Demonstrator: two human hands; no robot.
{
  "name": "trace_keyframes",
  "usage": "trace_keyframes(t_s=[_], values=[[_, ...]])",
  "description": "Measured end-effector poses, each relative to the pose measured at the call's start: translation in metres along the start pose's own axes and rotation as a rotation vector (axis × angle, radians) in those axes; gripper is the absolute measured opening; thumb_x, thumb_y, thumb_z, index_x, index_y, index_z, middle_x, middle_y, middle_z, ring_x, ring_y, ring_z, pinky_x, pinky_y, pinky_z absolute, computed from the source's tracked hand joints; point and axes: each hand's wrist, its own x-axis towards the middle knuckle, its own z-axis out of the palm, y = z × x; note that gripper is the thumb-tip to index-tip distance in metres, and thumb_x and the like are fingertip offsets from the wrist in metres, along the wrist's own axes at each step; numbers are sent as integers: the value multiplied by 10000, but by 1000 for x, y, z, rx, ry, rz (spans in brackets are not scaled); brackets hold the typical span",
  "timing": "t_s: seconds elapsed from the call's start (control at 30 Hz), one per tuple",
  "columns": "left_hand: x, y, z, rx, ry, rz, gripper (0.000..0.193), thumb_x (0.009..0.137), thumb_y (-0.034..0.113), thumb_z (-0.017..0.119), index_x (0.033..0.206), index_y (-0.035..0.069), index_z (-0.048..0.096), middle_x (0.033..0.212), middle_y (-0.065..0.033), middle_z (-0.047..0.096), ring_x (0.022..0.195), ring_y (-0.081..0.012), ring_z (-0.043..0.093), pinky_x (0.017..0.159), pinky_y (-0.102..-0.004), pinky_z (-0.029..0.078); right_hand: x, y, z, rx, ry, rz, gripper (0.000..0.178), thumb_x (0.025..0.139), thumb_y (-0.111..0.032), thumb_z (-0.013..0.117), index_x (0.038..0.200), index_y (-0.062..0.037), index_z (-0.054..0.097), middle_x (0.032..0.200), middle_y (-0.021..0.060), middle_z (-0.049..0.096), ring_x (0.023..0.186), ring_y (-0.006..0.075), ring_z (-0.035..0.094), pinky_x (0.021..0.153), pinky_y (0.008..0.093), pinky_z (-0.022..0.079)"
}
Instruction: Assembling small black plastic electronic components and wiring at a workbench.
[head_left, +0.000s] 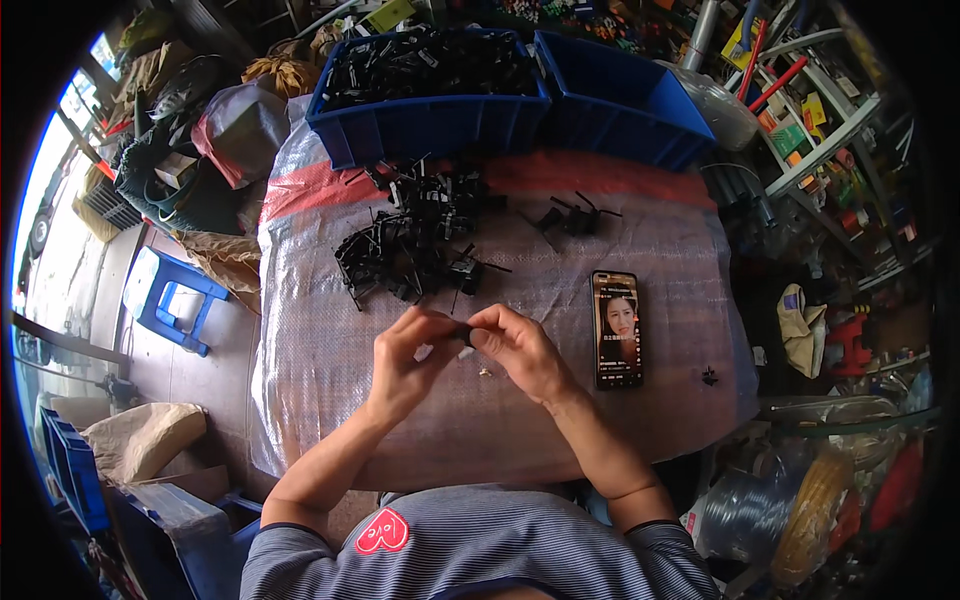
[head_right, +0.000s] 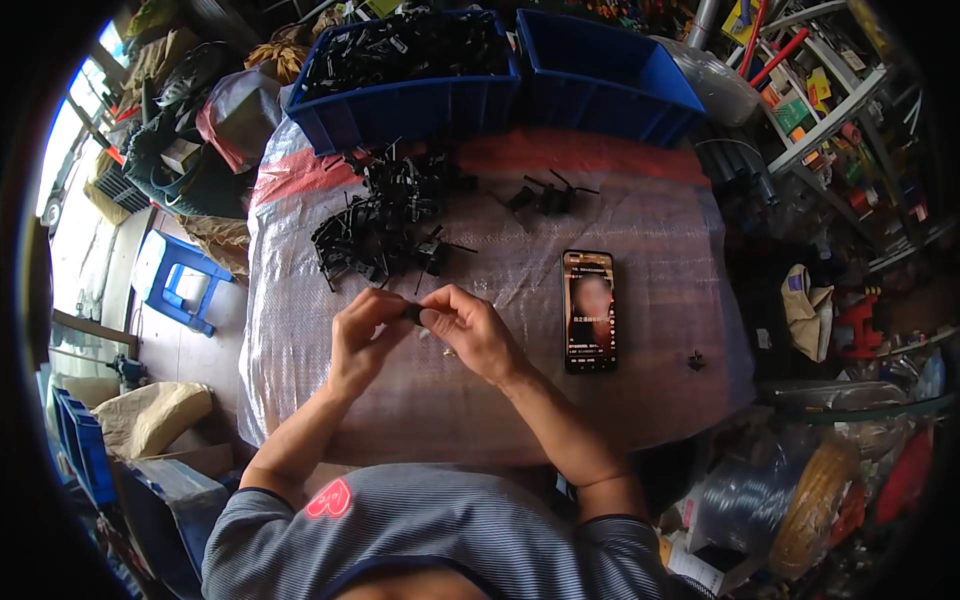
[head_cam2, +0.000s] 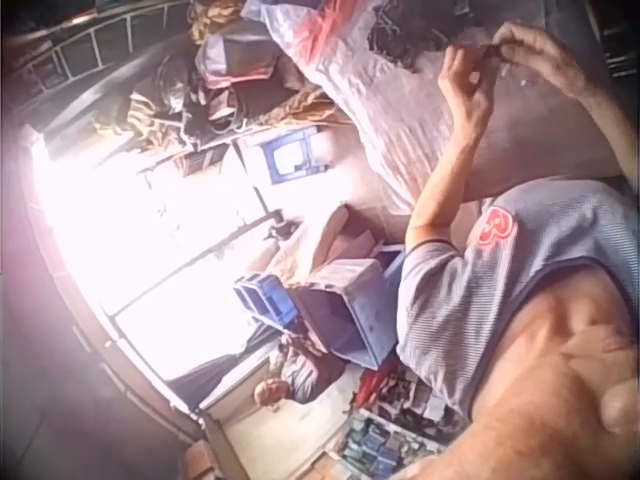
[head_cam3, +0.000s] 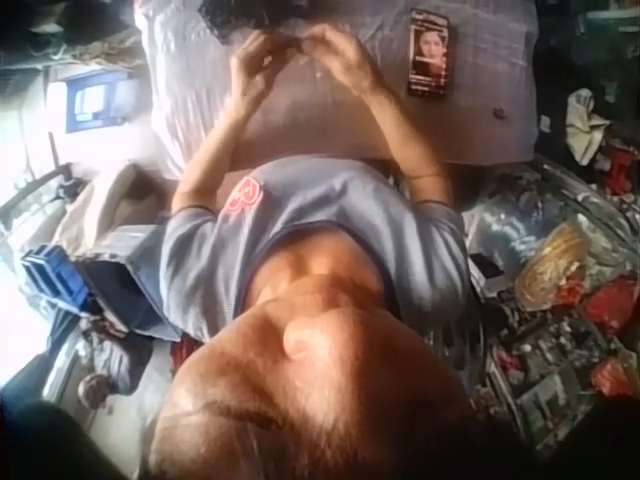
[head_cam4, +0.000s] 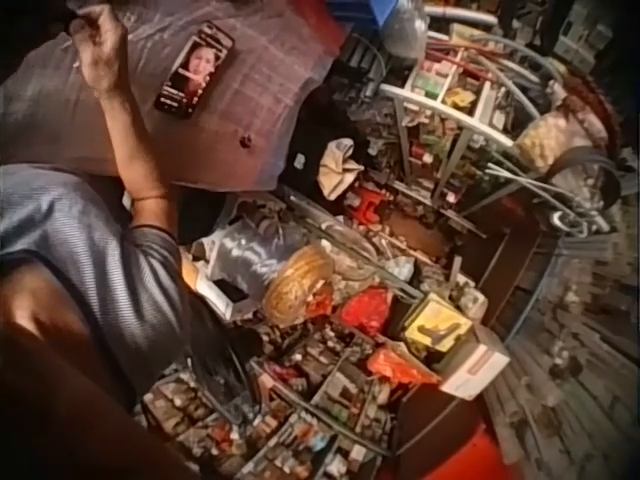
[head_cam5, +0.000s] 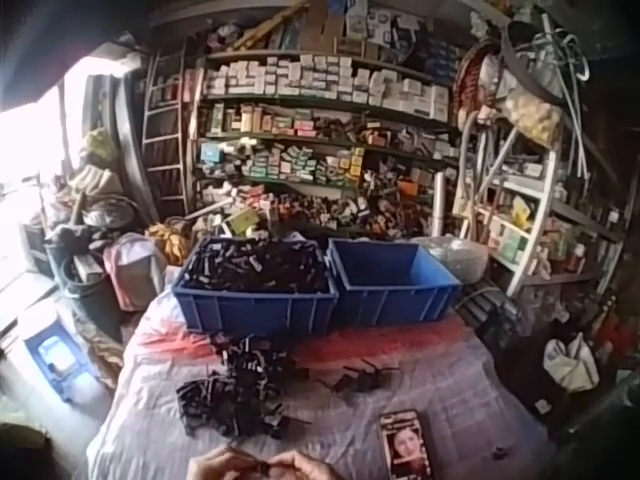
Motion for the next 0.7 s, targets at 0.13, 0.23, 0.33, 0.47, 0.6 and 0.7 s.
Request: trace_keyframes(t_s=[0.13,0.23,0.33,0.47,0.6,0.7], values=[[2,-17,-12,-645,33,-638,137,809,141,623,835,8,598,708,-9,565,634,-86,508,613,-218,400,-6,-21,12,-1097,-99,-532,544,693,-124,703,1174,7,485,1052,136,545,931,276,545,814,341,438],[0,-16,-4,-713,-18,-733,175,814,190,618,793,19,590,664,-6,550,627,-88,495,607,-224,377,-7,-18,17,-1323,-5,-705,550,647,-89,717,1143,10,500,999,134,550,899,289,547,775,352,459],[-5,-18,1,-685,-82,-693,132,803,149,626,812,23,586,712,-13,559,662,-99,515,630,-226,403,-8,-9,22,-1391,83,-723,496,636,-36,686,1099,14,512,927,143,551,855,294,552,739,360,465],[-13,-7,12,-608,-13,-626,151,785,113,655,816,-21,591,762,-17,561,706,-87,517,632,-223,410,-4,1,19,-1375,156,-699,404,634,10,636,1024,6,531,849,138,566,782,303,578,657,354,477],[-17,-10,18,-421,12,-444,152,783,109,653,816,-22,583,840,-26,544,721,-86,508,629,-226,412,-2,0,17,-1299,154,-635,313,642,-1,639,944,-17,556,825,137,584,747,318,591,616,362,480],[-14,-3,18,-419,12,-485,143,782,99,651,811,-18,575,847,-28,530,723,-83,501,627,-226,414,1,0,15,-1248,179,-604,258,651,-5,638,895,-24,558,829,138,591,741,324,593,604,366,478]])
